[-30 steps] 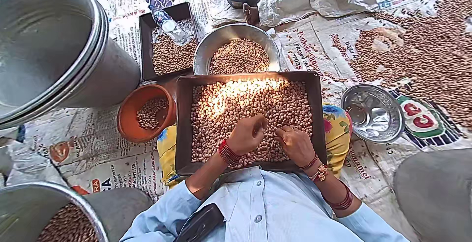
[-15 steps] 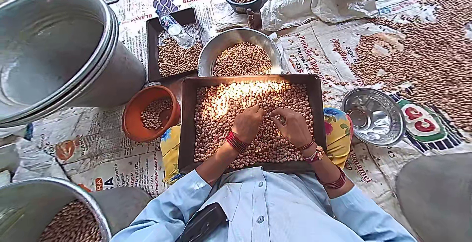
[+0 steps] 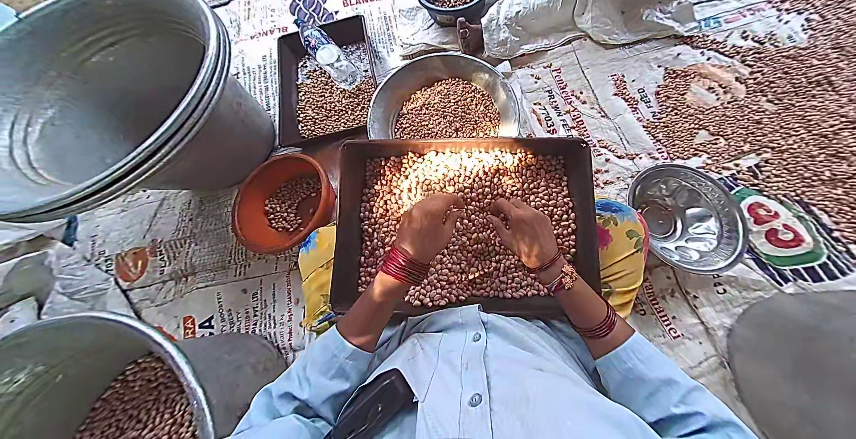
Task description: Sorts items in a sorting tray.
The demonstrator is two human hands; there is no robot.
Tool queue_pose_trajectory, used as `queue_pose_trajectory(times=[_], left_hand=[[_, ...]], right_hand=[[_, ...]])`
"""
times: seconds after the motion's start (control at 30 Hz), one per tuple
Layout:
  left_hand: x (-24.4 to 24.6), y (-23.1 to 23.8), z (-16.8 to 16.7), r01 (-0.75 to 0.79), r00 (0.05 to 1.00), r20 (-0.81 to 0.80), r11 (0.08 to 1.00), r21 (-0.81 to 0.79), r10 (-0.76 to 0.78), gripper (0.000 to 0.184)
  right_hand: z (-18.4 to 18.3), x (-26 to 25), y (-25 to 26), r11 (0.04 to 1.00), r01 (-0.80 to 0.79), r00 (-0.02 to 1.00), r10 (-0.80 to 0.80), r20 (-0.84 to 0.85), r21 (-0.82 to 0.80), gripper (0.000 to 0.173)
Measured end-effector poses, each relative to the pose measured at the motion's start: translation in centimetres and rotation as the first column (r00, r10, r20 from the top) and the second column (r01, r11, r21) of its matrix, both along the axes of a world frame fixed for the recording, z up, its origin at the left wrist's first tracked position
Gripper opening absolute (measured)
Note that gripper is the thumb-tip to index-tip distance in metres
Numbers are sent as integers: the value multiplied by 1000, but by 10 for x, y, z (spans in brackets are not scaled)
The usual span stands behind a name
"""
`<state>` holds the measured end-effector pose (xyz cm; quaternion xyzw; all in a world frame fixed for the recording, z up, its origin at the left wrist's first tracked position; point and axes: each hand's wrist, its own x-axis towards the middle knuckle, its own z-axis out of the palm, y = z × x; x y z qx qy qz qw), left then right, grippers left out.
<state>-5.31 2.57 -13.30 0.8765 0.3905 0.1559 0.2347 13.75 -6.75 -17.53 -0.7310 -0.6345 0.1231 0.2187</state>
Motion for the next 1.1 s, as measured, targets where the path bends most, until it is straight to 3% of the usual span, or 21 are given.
queue_pose_trajectory(times=[0.1, 0.2, 0.3, 0.33, 0.4, 0.43, 0.5, 0.63, 0.77, 0.97, 1.1], left_hand=[[10, -7, -7, -4, 995, -95, 999, 52, 9, 20], [11, -8, -13, -3, 996, -90, 995, 102, 12, 18], [-1, 2, -5, -44, 996, 70, 996, -80, 50, 18], [-7, 8, -5, -81, 978, 179, 986, -148, 107, 16], [-19, 19, -1, -95, 918, 348, 957, -274, 191, 14], [-23, 22, 1, -94, 904, 375, 952, -290, 204, 16], [-23, 20, 6, -79, 943, 299, 971, -227, 147, 20], [2, 0, 8, -33, 998, -44, 999, 10, 34, 22], [11, -5, -2, -23, 983, -181, 996, 82, 38, 23], [15, -14, -7, -45, 969, -235, 991, 126, 74, 21], [3, -10, -10, -21, 999, -44, 994, 105, 26, 16]], right_hand=[[-1, 0, 0, 1000, 12, 1000, -12, 3, 11, 24], [4, 4, 1, 1000, 13, 998, -14, -57, -25, 24], [16, 14, -2, 995, 24, 947, -52, -318, -94, 24], [14, 18, -4, 997, 45, 881, -72, -468, -68, 20], [12, 24, -9, 996, 80, 632, -84, -770, -44, 10], [11, 25, -10, 995, 89, 550, -84, -831, -41, 13], [15, 22, -9, 996, 66, 598, -88, -796, -61, 21], [26, -6, 7, 999, -20, 911, -1, -413, -47, 23], [32, -31, 20, 988, -97, 992, 86, -88, -124, 29], [28, -35, 21, 966, -135, 987, 112, -114, -221, 31], [30, -30, 12, 960, -149, 974, 102, -201, -238, 33]])
